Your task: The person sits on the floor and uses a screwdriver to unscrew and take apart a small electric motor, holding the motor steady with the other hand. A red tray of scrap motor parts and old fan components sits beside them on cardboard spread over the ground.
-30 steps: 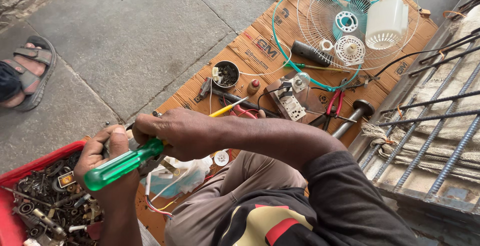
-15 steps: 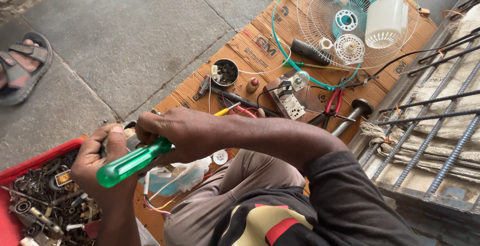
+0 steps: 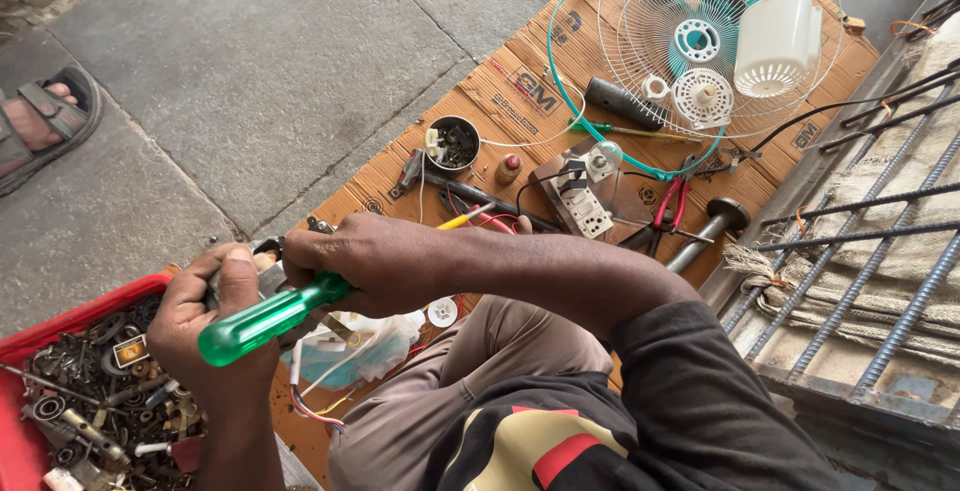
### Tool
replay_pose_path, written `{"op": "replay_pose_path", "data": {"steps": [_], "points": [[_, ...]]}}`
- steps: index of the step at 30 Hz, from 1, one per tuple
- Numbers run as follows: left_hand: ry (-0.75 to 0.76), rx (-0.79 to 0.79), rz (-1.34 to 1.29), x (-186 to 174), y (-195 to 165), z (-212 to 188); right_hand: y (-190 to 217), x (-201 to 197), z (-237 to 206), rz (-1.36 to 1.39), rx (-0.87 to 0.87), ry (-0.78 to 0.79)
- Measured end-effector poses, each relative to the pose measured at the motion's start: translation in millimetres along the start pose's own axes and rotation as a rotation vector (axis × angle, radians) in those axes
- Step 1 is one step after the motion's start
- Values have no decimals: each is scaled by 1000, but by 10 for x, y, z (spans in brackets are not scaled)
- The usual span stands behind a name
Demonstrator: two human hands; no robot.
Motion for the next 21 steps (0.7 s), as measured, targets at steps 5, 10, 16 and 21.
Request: {"op": "replay_pose_path", "data": {"steps": [5, 10, 16, 21], "points": [[-7, -16, 22, -1, 10, 12, 90, -89, -13, 50, -108, -118], [-5, -52, -45, 12, 36, -7, 12, -27, -5, 37, -41, -48], [6, 18, -32, 8, -16, 11, 83, -33, -6, 89, -129, -98], [-6, -40, -31, 12, 39, 8, 61, -16, 12, 46, -101, -93]]}}
Point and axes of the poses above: each hand's wrist, its own z-axis towards the middle knuckle, its own x-axis out of the palm, y = z × x, the point moved 9 cm from there along z, towards the middle knuckle, and after that the axes turned 10 degrees about x, right-handed, at the moved point
